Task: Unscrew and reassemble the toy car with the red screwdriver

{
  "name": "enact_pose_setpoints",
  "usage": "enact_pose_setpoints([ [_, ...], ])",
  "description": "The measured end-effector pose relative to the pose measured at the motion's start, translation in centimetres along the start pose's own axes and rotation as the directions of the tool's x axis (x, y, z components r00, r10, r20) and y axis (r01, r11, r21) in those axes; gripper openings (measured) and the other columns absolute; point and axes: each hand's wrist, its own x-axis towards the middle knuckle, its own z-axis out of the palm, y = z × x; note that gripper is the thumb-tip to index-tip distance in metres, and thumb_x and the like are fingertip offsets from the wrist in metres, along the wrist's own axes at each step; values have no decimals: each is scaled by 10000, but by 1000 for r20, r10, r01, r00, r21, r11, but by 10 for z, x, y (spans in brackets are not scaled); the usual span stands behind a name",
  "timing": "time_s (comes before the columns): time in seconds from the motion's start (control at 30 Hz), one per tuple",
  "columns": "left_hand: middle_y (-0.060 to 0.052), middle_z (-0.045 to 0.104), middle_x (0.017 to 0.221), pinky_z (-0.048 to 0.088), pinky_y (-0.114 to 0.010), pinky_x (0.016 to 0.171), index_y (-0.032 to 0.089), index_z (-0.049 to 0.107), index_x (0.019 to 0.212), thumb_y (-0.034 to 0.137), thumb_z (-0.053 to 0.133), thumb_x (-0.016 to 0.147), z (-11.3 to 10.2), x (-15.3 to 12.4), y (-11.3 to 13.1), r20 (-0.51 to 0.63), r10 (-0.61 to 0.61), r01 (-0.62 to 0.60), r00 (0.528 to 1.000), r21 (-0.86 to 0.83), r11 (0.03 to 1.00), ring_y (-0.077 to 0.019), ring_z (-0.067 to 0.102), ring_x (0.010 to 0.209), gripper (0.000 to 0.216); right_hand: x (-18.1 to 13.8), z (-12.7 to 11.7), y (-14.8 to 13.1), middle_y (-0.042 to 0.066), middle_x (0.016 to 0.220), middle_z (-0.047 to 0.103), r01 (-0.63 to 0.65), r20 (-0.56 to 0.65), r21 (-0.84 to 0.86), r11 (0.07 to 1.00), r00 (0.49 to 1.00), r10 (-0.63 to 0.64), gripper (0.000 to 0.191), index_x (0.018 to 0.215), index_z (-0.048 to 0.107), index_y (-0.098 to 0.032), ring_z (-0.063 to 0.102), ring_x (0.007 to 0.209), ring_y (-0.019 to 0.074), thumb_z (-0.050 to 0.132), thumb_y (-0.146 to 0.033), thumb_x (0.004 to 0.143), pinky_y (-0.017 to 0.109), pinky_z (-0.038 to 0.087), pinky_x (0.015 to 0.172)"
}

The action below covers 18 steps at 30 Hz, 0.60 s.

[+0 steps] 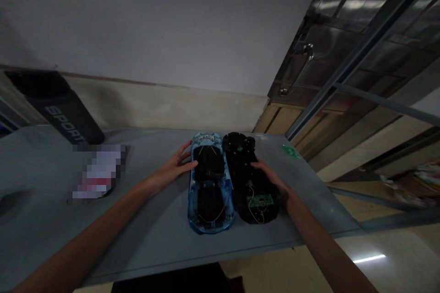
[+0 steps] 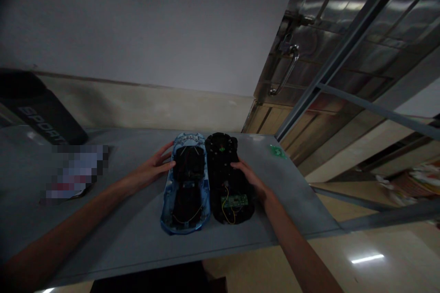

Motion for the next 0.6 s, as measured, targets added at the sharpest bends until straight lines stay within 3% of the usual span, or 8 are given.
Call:
enact_pose_setpoints([
  [0.3,-86,455,1757,394,-573,1306,398,239,1742,545,851,859,3,-2,5,22,4,-3,1000,-34,999,-381,439,1609,1085,-1,4,-3,19,844,776,-10,7,-9,1000,1000,10,401,1125,731,-286,720,774,256,806,-444,765,373,577,721],
  [0.47,-58,506,1722,417,-543,1292,420,265,1734,563,839,854,4,-2,5,-9,-15,15,1000,-19,1000,-370,460,1599,1060,-3,6,-5,4,794,765,-39,-21,-21,999,999,38,327,1017,724,-291,695,692,234,819,-464,756,350,579,677],
  [0.6,-56,505,1722,399,-542,1296,433,263,1733,583,836,843,5,-2,6,-24,-16,16,1000,-2,1000,-374,445,1607,1068,-3,5,-3,2,900,812,-33,-9,23,999,999,34,413,1139,743,-304,735,758,243,838,-442,761,352,600,692],
])
